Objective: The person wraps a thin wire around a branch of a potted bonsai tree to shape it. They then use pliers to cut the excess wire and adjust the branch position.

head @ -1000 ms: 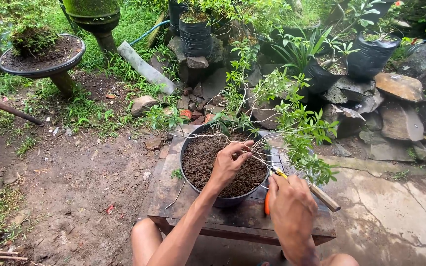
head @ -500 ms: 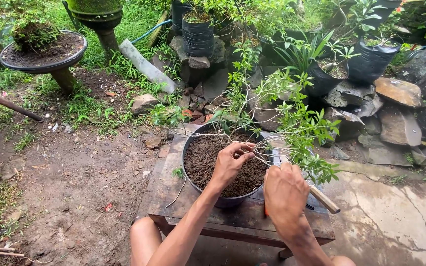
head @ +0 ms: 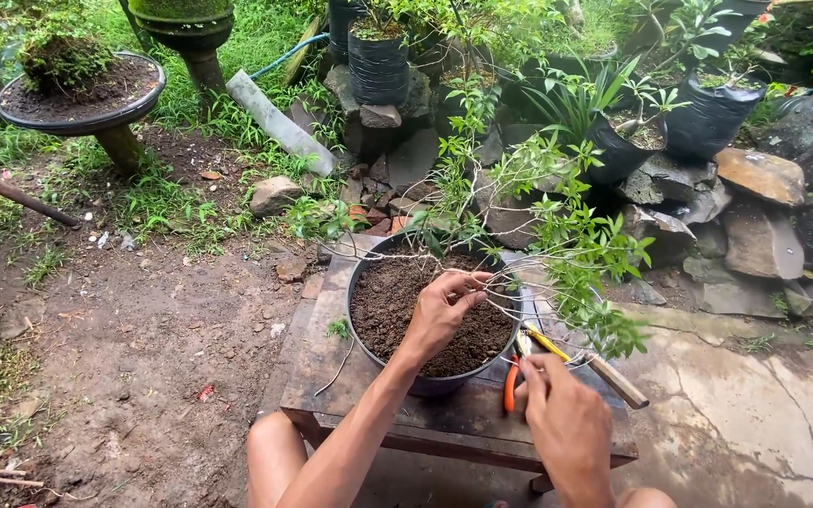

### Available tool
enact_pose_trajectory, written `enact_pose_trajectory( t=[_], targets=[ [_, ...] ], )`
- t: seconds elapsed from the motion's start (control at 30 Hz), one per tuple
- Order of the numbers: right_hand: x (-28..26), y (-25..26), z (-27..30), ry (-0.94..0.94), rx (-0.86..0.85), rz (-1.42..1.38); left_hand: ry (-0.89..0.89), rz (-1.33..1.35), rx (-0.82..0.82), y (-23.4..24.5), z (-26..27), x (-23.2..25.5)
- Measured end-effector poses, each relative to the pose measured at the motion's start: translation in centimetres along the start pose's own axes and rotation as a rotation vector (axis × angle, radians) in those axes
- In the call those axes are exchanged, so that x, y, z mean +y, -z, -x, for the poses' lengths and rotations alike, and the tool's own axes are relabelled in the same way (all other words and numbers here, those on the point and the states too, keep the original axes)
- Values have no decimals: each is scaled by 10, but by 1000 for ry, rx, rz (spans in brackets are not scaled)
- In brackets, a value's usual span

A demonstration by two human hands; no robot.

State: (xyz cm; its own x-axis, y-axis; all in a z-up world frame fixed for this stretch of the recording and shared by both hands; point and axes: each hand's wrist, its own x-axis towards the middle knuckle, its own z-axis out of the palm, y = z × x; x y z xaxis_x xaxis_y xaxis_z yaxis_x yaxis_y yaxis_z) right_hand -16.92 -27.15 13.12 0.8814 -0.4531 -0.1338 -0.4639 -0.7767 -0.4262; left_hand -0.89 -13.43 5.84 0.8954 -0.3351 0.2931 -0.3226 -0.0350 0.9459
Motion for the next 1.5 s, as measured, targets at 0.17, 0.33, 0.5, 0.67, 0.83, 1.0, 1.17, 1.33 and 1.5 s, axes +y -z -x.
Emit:
enact_pose_trajectory(
  t=[0.17, 0.33, 0.5, 0.67, 0.83, 1.0, 1.17, 1.33, 1.5],
  targets=[
    [27, -56, -13, 72, -178, -1050, -34, -81, 84, -13, -3, 8],
    [36, -134, -32, 68, -90, -1637, -20, -118, 245, -34, -7, 9],
    [7, -122, -18, -70, 122, -1763, -222, -418, 350, -45, -8, -4],
    [-8, -96, -29, -11, 144, -1632, -373, -810, 429, -50, -10, -8],
    [-25, -76, -52, 92, 272, -1458, -370, -1027, 444, -52, -10, -6],
    [-29, -69, -59, 77, 284, -1542, -305, -981, 416, -47, -5, 13],
    [-22, -79, -66, 88, 264, -1572, -278, -805, 391, -45, 0, 18],
    [-12, -85, -77, 75, 222, -1628, -226, -683, 356, -44, 3, 18],
    [-9, -81, -80, 72, 168, -1627, -236, -656, 358, -45, 1, 12]
  ],
)
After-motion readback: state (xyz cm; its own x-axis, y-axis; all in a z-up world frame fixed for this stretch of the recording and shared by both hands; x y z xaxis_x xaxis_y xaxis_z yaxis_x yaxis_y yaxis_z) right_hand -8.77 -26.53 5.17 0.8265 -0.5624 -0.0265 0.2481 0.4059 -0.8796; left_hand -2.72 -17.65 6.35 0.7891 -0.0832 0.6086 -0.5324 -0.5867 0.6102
